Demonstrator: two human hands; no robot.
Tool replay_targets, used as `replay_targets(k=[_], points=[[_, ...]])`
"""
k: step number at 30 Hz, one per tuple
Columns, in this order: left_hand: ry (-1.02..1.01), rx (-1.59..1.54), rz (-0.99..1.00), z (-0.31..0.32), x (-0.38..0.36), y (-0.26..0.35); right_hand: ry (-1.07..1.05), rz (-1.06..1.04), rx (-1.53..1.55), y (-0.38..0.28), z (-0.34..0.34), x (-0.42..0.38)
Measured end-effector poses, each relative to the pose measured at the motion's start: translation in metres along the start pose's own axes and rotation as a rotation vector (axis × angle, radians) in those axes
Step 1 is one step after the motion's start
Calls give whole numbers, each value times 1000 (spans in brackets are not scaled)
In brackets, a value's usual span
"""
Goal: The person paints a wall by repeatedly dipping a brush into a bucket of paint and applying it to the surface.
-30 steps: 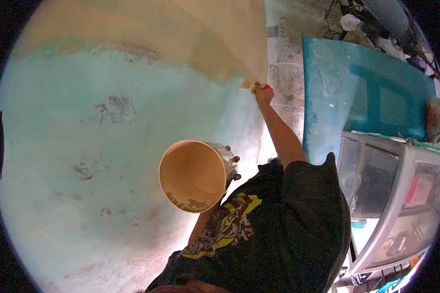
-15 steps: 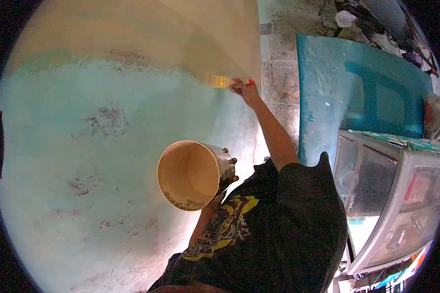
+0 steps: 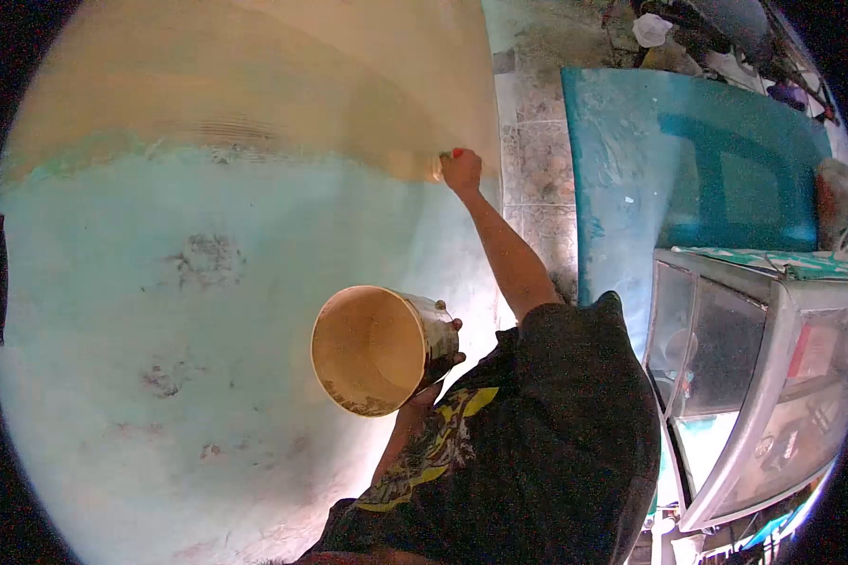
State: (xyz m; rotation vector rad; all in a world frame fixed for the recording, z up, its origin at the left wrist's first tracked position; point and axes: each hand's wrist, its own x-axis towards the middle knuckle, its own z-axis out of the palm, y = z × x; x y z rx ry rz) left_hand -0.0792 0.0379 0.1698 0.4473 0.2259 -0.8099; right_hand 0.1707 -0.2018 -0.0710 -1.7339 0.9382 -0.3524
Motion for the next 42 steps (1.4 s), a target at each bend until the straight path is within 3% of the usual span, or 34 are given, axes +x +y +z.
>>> replay_targets(k=[1, 3, 4, 6, 7, 10, 13, 14, 16, 17, 20, 23, 24, 26, 27, 29, 30, 32, 35, 38, 41, 42], points=[[-2, 181, 35, -17, -2, 5, -77, 19, 281, -14, -18, -5], [-17, 185, 49, -15, -1, 4, -226, 56, 836, -38, -53, -17], [-27, 8, 31, 8, 0, -1, -275, 74, 931, -40, -66, -18], [29, 287, 50, 12, -2, -3, -369, 112, 1123, -38, -89, -20], [88, 743, 80, -1, -5, 2, -405, 106, 1346, -23, -81, -21], [8, -46, 10, -5, 0, -4, -305, 333, 1334, 54, -3, -22], [36, 455, 75, -19, -3, 2, -105, 460, 1155, 154, 49, -13], [43, 633, 84, -19, -4, 3, -21, 422, 1000, 142, 44, -17], [69, 660, 89, -13, -2, 5, 140, 335, 684, 105, 18, -24], [93, 506, 81, 1, -4, 1, 161, 245, 784, 98, 28, -18], [132, 247, 23, 0, -8, 2, 9, -217, 19, 35, 11, -6], [103, 272, 61, -10, -11, 5, -34, -164, 624, 41, 22, 19], [53, 202, 75, -20, -12, 7, -170, 5, 1006, 17, -16, 3], [-1, 56, 82, -16, -13, 4, -55, -17, 890, 36, -27, 8], [-8, -17, 73, 1, -12, 1, 0, 10, 641, 40, -27, 6], [64, 165, 77, 4, -11, 0, 115, 65, 148, 48, -28, 4], [143, 419, 92, -8, -11, 2, 112, 29, 139, 53, -19, 8], [220, 596, 81, -10, -12, 3, 101, -40, 122, 55, 11, 16], [212, 481, 67, 5, -14, 4, -24, -131, 263, -11, -14, -4], [134, 362, 101, -6, -14, 4, -220, -37, 1114, -45, -54, -23], [44, 15, 60, -14, -18, 2, -285, 17, 1220, -58, -93, -40], [78, 65, 62, -4, -16, 2, -296, 56, 1250, -48, -84, -42]])
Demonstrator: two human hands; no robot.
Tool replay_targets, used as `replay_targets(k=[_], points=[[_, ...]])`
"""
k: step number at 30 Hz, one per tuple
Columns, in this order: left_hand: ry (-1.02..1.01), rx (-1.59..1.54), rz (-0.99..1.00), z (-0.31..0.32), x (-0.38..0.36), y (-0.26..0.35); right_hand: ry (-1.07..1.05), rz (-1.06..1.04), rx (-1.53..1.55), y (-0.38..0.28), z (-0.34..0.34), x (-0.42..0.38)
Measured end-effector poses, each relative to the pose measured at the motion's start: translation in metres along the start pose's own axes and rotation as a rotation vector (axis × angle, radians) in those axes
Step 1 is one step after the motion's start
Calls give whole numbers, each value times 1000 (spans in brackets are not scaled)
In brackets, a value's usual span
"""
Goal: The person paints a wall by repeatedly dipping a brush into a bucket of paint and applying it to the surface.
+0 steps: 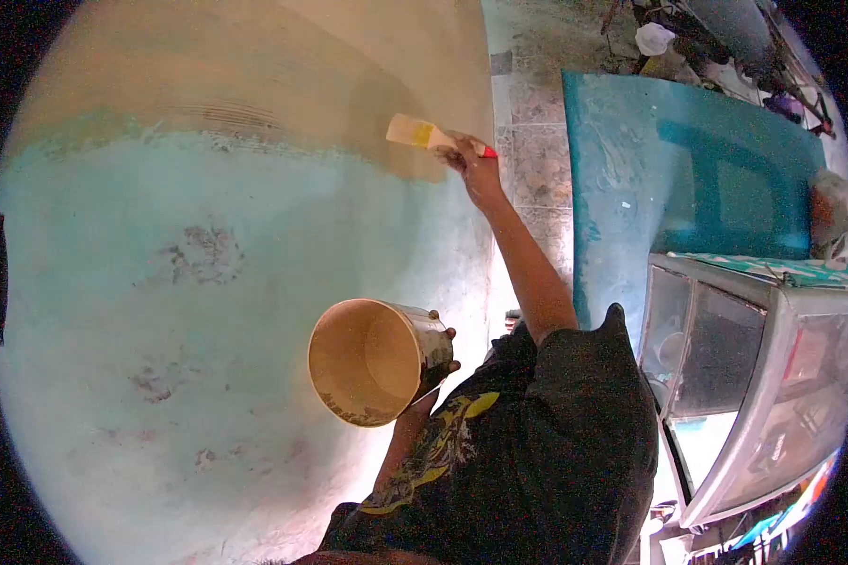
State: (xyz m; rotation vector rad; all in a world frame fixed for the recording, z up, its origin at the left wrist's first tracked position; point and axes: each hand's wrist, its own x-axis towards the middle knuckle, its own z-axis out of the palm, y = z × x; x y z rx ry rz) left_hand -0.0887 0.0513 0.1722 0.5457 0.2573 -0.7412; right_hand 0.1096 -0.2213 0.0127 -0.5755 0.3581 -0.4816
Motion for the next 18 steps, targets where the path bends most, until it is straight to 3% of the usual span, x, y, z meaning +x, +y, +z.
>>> replay_targets(k=[2, 3, 5, 7, 10, 11, 13, 15, 18], points=[[23, -12, -22, 12, 2, 4, 15, 59, 77, 47, -21, 4], [15, -78, -49, 16, 3, 6, 51, 117, -117, 54, -20, -5], [5, 9, -25, 16, 3, 4, 267, 69, -45, 120, -79, 12], [14, 255, 60, 5, 4, 3, 469, 120, -641, 118, -111, 9], [64, 359, 91, -1, -2, 2, 598, 23, -799, 110, -93, 15], [77, 350, 92, 1, -3, 1, 567, -16, -829, 147, -112, 44], [76, 243, 70, 10, -9, 1, 384, -156, -624, 112, -35, 40], [58, 60, 2, 13, -12, 5, 284, -248, -967, 49, 44, 23], [-17, 54, 42, -1, -12, 3, 120, -148, -409, -51, 114, -17]])
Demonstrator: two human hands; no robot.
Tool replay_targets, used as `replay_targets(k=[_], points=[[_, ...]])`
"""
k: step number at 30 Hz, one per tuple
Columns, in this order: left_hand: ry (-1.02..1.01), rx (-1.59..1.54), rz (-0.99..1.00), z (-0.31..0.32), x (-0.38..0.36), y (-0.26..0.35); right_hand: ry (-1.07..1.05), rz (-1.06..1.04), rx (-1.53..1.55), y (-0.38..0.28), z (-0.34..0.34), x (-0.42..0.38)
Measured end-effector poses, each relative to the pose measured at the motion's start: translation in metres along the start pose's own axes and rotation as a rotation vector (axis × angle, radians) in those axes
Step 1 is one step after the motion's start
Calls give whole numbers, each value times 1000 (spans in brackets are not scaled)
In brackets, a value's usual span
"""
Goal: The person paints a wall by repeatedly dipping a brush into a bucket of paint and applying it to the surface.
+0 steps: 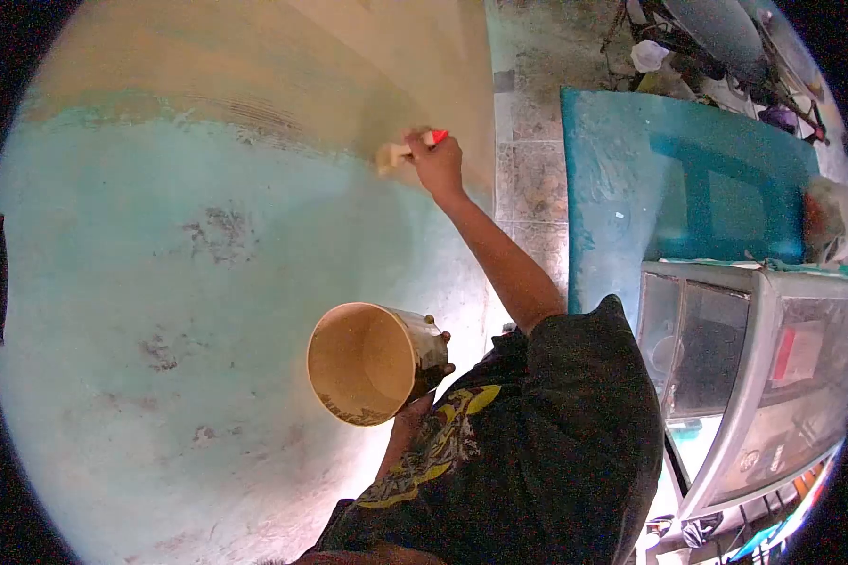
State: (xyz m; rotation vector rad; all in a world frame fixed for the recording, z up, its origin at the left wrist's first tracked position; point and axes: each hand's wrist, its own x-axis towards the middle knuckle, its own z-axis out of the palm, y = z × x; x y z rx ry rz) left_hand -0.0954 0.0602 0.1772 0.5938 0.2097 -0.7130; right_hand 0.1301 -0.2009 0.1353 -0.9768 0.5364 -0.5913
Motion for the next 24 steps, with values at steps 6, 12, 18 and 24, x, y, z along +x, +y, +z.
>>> replay_targets(k=[6, 12, 18, 24], points=[[-85, -163, 16, 6, 2, -3, 0, 91, 496, 5, -12, -12], [-110, -186, -1, 9, 1, -2, 140, 304, 250, 153, -81, -21], [-74, -81, 47, -2, -4, -6, 55, -78, -217, 70, -28, -28], [-72, -245, 10, -1, -8, -4, -274, -62, 393, -72, 15, -42]])
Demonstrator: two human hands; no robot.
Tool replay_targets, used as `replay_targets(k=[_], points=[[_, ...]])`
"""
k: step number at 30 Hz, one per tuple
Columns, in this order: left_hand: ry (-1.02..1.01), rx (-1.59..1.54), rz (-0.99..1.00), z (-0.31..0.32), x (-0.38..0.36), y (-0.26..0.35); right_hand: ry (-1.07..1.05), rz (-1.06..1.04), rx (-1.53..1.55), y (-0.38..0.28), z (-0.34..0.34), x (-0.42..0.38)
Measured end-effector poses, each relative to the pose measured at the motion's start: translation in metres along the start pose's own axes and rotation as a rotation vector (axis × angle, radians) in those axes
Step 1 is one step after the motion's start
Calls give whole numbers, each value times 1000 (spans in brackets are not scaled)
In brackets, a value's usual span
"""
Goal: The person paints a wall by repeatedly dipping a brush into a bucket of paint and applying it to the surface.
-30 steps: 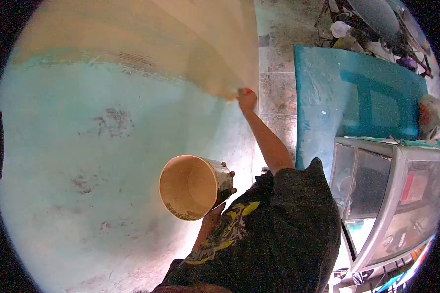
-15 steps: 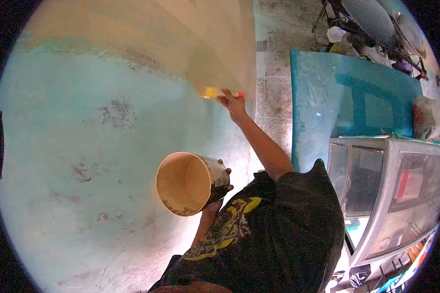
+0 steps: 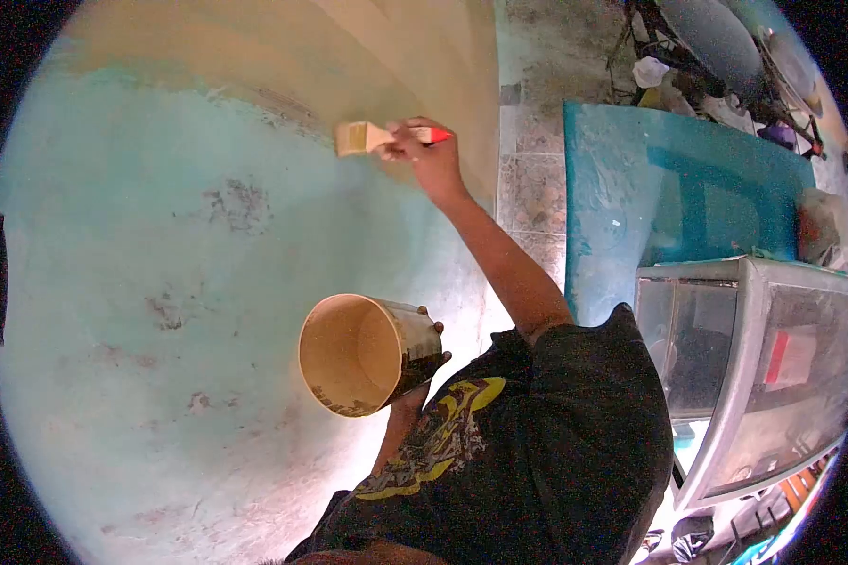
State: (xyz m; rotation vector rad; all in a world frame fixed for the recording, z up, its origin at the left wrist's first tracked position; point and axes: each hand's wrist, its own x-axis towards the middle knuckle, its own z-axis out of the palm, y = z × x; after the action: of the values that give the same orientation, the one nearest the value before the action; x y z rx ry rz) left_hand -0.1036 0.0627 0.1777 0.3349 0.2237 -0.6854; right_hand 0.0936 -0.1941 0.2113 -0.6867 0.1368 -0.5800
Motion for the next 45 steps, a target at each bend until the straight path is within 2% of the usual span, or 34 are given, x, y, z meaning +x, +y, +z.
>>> replay_targets(k=[1, 4, 6, 8, 11, 13, 15, 17, 20, 24, 26, 28, 31, 32, 33, 34, 35, 36, 38, 39, 41, 43, 45], points=[[-7, 20, 3, -7, 1, 3, 16, -11, 14, 9, -10, 4], [-105, -42, -16, -20, 2, 8, 154, 165, -44, 89, -71, -6], [-166, -99, -35, -25, 3, 8, 269, 198, 64, 132, -121, -28], [-171, -88, -35, -23, 2, 10, 275, 156, -195, 186, -195, -29], [-151, -57, -30, -17, -1, 9, 243, 70, -357, 187, -183, -26], [-142, -54, -28, -16, -1, 9, 49, -74, -791, 147, -120, -12], [-142, -46, -26, -15, -1, 10, 20, -117, -826, 93, -57, 2], [-146, -35, -22, -15, 0, 11, -8, -62, -76, 26, -5, -1], [-146, -39, -18, -14, 1, 9, -107, -20, 121, -19, 11, -1], [-181, -35, -16, -8, 7, 8, 194, 252, 247, 83, -40, -7], [-212, -45, -4, -4, 10, 7, 222, 235, -52, 123, -107, -12], [-180, 87, 70, -4, 5, 6, 254, 194, -308, 126, -134, -23], [-194, 152, 79, -15, 12, 6, 129, -13, -559, 126, -114, -6], [-205, 152, 72, -19, 12, 5, 91, -151, -831, 103, -77, -5], [-158, 373, 116, -17, 9, 2, 51, -292, -1098, 63, -27, -5], [-112, 598, 160, -11, 7, -2, -1, -299, -1003, 38, 2, -2], [-121, 573, 148, -7, 9, 1, -50, -310, -907, 17, 21, 2], [-130, 549, 135, -5, 11, 4, -94, -234, -629, -5, 34, 6], [-236, -25, -13, -6, 14, 5, -186, -70, -91, -31, 46, 8], [-156, 78, 15, -18, 17, 8, -132, -50, -4, -27, 40, 7], [-136, -14, 1, -19, 13, 6, -29, -16, 179, -3, 16, 6], [-154, -29, 5, -17, 18, 8, 17, 38, -141, 59, -47, 7], [-180, 30, 22, -23, 17, 8, 219, 190, -339, 93, -97, -3]])
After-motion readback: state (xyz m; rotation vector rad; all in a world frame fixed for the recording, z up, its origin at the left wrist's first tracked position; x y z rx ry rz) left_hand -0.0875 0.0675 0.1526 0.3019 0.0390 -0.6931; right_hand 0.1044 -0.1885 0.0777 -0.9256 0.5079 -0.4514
